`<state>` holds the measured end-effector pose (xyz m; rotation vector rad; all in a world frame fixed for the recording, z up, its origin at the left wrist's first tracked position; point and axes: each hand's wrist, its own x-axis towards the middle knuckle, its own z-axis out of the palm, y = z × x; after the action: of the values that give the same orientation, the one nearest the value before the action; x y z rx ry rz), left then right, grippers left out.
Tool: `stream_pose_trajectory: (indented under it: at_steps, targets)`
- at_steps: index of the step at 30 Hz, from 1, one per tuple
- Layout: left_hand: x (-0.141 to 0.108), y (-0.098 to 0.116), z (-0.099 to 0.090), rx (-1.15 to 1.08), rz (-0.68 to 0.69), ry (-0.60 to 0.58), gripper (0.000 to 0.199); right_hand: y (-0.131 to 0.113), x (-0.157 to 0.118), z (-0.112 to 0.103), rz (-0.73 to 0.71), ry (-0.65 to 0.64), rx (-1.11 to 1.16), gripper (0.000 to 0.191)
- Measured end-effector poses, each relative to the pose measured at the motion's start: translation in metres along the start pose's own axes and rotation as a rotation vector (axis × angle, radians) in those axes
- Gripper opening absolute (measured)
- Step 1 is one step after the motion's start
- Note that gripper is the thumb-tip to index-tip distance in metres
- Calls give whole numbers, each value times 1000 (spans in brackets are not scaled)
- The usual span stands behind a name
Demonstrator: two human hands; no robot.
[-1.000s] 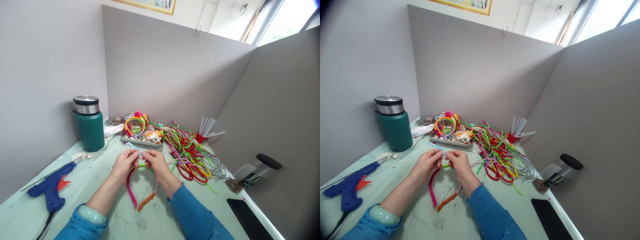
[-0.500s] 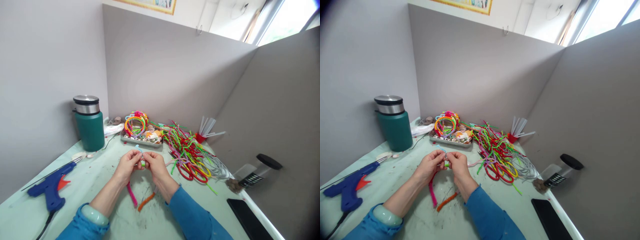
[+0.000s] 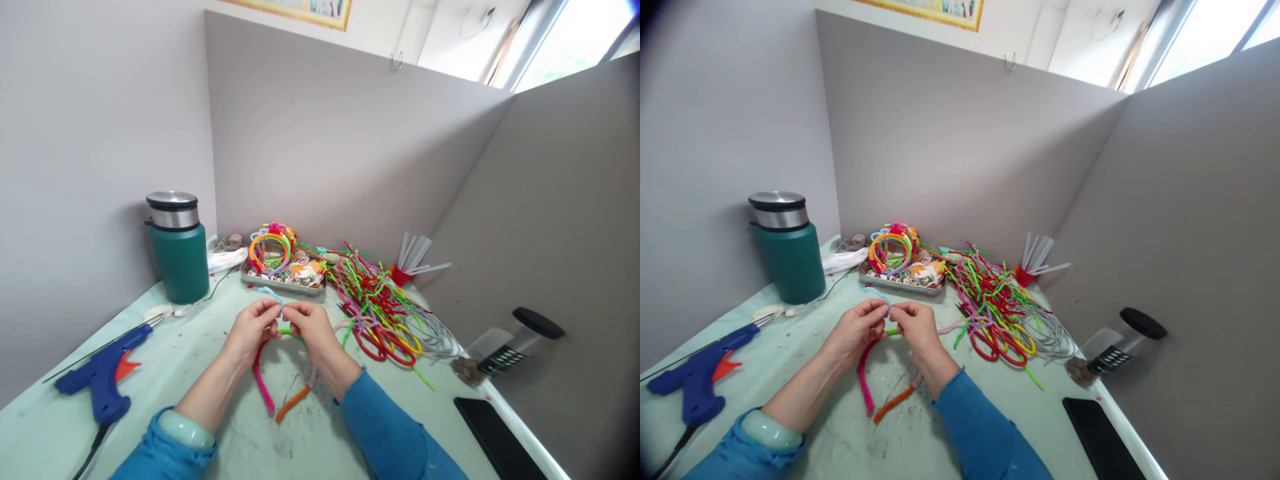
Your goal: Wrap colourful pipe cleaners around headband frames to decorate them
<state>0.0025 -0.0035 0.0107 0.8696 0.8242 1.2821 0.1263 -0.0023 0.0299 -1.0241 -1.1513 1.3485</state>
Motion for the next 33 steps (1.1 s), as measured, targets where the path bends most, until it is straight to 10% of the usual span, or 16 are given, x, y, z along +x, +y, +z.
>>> stream_pose_trajectory:
  at_steps: [33]
  targets:
    - [-2,6,-8,-103,-143,-118,26,-1,4,-16,142,-274,169,22]
